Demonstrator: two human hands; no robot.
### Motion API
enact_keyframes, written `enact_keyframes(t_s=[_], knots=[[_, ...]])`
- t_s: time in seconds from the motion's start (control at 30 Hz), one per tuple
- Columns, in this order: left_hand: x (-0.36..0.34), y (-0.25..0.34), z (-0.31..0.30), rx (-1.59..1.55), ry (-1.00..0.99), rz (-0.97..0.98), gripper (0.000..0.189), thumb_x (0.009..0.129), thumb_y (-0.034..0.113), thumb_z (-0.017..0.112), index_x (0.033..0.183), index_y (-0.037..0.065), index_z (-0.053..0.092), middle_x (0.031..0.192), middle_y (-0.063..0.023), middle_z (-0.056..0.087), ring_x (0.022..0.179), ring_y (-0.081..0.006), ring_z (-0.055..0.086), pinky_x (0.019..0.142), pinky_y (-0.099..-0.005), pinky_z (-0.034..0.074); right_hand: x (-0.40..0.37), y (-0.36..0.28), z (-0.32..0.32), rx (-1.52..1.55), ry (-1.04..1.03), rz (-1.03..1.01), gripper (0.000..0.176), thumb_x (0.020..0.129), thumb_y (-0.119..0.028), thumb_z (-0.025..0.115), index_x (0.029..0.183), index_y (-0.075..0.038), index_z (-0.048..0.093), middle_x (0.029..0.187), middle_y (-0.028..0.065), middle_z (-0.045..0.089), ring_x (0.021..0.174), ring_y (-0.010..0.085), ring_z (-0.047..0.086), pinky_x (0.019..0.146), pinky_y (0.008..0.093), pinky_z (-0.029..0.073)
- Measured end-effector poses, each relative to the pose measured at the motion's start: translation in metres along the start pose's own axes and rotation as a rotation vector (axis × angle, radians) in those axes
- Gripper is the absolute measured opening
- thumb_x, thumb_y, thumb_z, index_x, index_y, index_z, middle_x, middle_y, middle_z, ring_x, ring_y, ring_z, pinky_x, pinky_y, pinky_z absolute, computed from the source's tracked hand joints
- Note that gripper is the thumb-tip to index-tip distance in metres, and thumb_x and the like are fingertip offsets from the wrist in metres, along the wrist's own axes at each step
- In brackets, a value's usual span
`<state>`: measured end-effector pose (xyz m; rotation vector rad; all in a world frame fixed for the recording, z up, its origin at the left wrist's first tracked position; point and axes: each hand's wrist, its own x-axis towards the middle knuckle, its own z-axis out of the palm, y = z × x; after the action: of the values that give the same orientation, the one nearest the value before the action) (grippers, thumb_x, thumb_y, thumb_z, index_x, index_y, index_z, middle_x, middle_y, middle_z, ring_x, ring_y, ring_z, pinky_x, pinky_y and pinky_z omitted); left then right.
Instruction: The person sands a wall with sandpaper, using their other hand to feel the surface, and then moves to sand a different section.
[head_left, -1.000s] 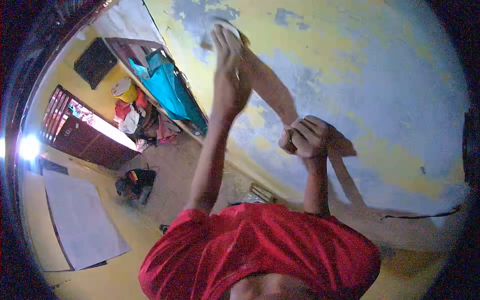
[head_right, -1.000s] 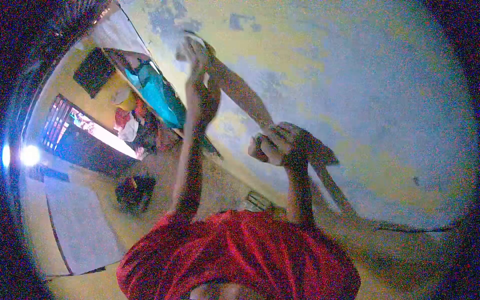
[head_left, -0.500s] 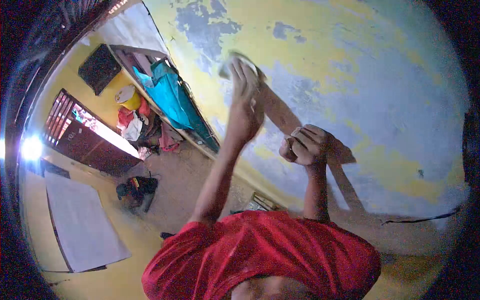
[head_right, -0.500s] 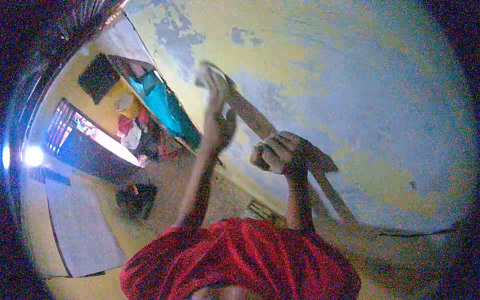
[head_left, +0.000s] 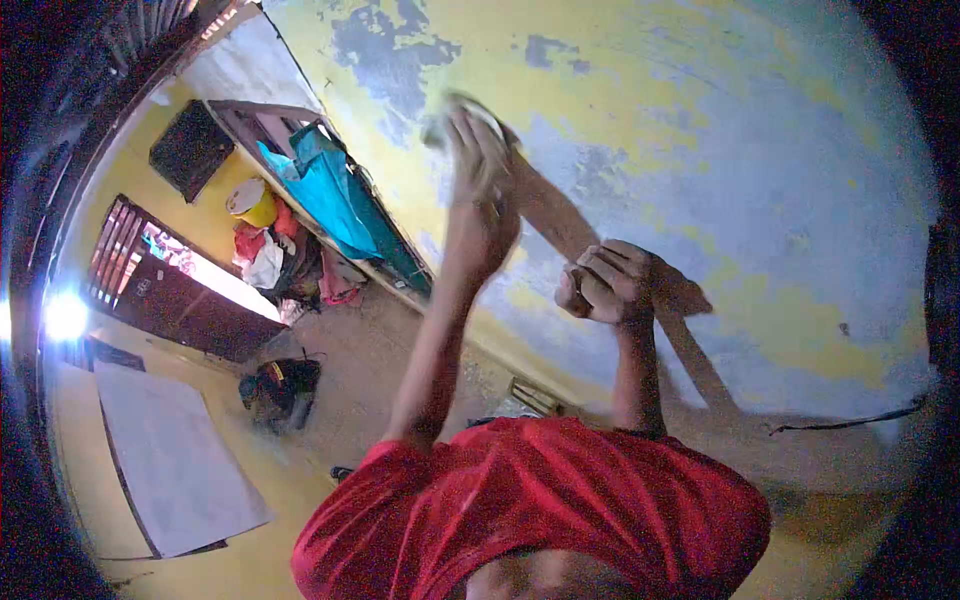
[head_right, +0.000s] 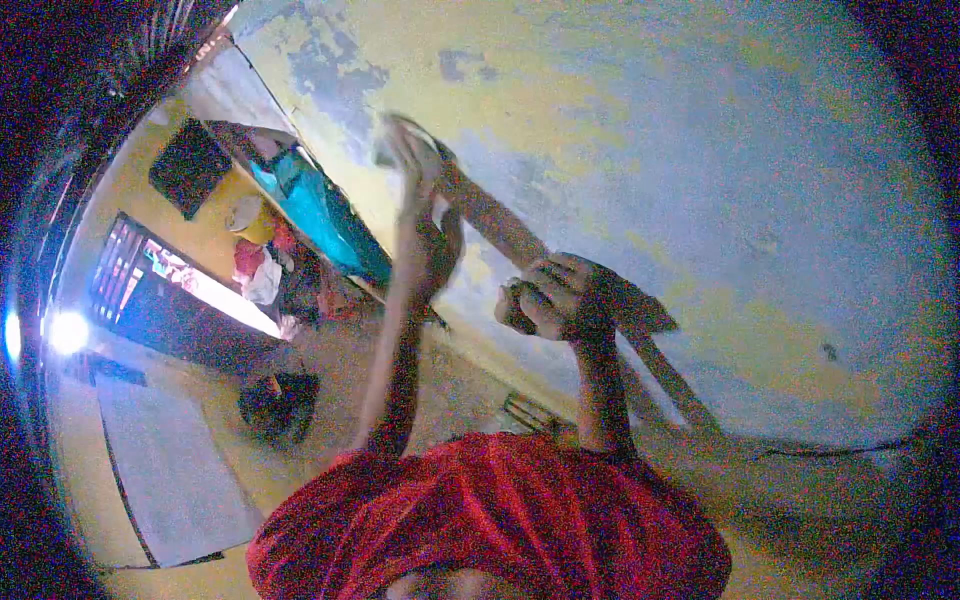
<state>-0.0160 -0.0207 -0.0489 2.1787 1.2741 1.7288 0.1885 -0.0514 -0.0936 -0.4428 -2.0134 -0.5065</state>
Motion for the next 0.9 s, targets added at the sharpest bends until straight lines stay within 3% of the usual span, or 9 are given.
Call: enact_keyframes(t_s=[0.17, 0.37, 0.43, 0.5, 0.6, 0.7, 0.77, 0.83, 0.9], knots=[[-0.013, -0.001, 0.008, 0.094, -0.055, 0.103, 0.07, 0.08, -0.01, 0.045, 0.147, -0.002, 0.031, 0.159, -0.0286, 0.002, 0.149, -0.0394, 0.002, 0.118, -0.0416, 0.019, 0.004, 0.002, -0.004, 0.0, -0.078, -0.051, 0.018, 0.069, -0.01, 0.072, 0.063, -0.012, 0.055, 0.074, 0.0082, 0.066, 0.066, 0.026, 0.068, 0.058, 0.0402, 0.057], [0.045, -0.012, -0.027, 0.0, 0.082, -0.139, 0.043, 0.094, 0.001, 0.04, 0.137, -0.006, 0.044, 0.132, -0.0255, 0.055, 0.122, -0.0391, 0.051, 0.109, -0.0396, 0.036, -0.001, 0.004, -0.004, 0.035, -0.041, -0.028, 0.018, 0.069, -0.01, 0.071, 0.063, -0.012, 0.054, 0.073, 0.0079, 0.065, 0.065, 0.0263, 0.067, 0.058, 0.0391, 0.057], [0.02, -0.027, -0.003, -0.01, 0.162, -0.081, 0.048, 0.089, -0.007, 0.044, 0.137, -0.005, 0.044, 0.135, -0.0269, 0.052, 0.126, -0.0378, 0.05, 0.107, -0.0381, 0.038, -0.001, 0.008, -0.006, 0.054, -0.003, -0.063, 0.018, 0.068, -0.01, 0.071, 0.063, -0.012, 0.054, 0.072, 0.0077, 0.065, 0.064, 0.026, 0.067, 0.058, 0.0389, 0.057], [-0.024, -0.009, 0.016, 0.024, 0.0, -0.074, 0.062, 0.082, -0.008, 0.042, 0.144, -0.007, 0.034, 0.156, -0.0337, 0.012, 0.147, -0.0456, 0.007, 0.118, -0.0432, 0.018, -0.001, 0.001, -0.006, 0.043, -0.06, -0.006, 0.017, 0.067, -0.011, 0.072, 0.064, -0.012, 0.055, 0.072, 0.007, 0.065, 0.065, 0.0244, 0.067, 0.059, 0.0387, 0.057], [-0.023, -0.011, 0.017, 0.024, 0.027, -0.034, 0.063, 0.081, -0.01, 0.04, 0.144, -0.005, 0.035, 0.156, -0.032, 0.015, 0.146, -0.0449, 0.011, 0.118, -0.0448, 0.019, 0.01, -0.001, -0.002, 0.027, -0.012, -0.016, 0.015, 0.071, -0.01, 0.069, 0.065, -0.012, 0.056, 0.072, 0.0061, 0.065, 0.063, 0.0225, 0.066, 0.057, 0.0385, 0.057], [0.025, -0.036, -0.023, -0.216, 0.11, -0.178, 0.048, 0.091, 0.006, 0.045, 0.137, -0.008, 0.044, 0.149, -0.0347, 0.029, 0.142, -0.0466, 0.025, 0.115, -0.0415, 0.027, 0.005, -0.002, -0.006, 0.023, 0.004, -0.033, 0.014, 0.074, -0.007, 0.065, 0.065, -0.013, 0.057, 0.07, 0.0058, 0.063, 0.059, 0.0222, 0.065, 0.055, 0.0377, 0.056], [0.032, -0.051, -0.026, 0.18, 0.196, 0.058, 0.04, 0.096, -0.003, 0.042, 0.136, -0.005, 0.048, 0.126, -0.0166, 0.06, 0.105, -0.0257, 0.059, 0.096, -0.0353, 0.045, -0.005, 0.001, 0.001, 0.066, 0.073, -0.039, 0.007, 0.069, -0.005, 0.066, 0.069, -0.007, 0.06, 0.071, 0.0075, 0.063, 0.06, 0.024, 0.064, 0.053, 0.037, 0.052], [-0.003, -0.048, 0.003, -0.26, 0.061, -0.223, 0.055, 0.087, 0.003, 0.044, 0.14, -0.012, 0.037, 0.153, -0.0371, 0.017, 0.144, -0.0505, 0.014, 0.116, -0.047, 0.022, -0.002, -0.001, -0.001, 0.064, 0.072, -0.028, 0.008, 0.071, -0.006, 0.067, 0.068, -0.009, 0.06, 0.072, 0.0075, 0.064, 0.061, 0.024, 0.066, 0.054, 0.0379, 0.054], [-0.027, 0.005, 0.019, 0.041, -0.091, 0.037, 0.063, 0.083, 0.0, 0.046, 0.143, -0.011, 0.032, 0.155, -0.0366, 0.011, 0.143, -0.0553, 0.004, 0.116, -0.0532, 0.02, 0.002, -0.001, 0.0, 0.06, 0.073, -0.013, 0.011, 0.073, -0.007, 0.068, 0.068, -0.012, 0.059, 0.074, 0.0076, 0.066, 0.063, 0.0239, 0.067, 0.056, 0.0387, 0.056]])
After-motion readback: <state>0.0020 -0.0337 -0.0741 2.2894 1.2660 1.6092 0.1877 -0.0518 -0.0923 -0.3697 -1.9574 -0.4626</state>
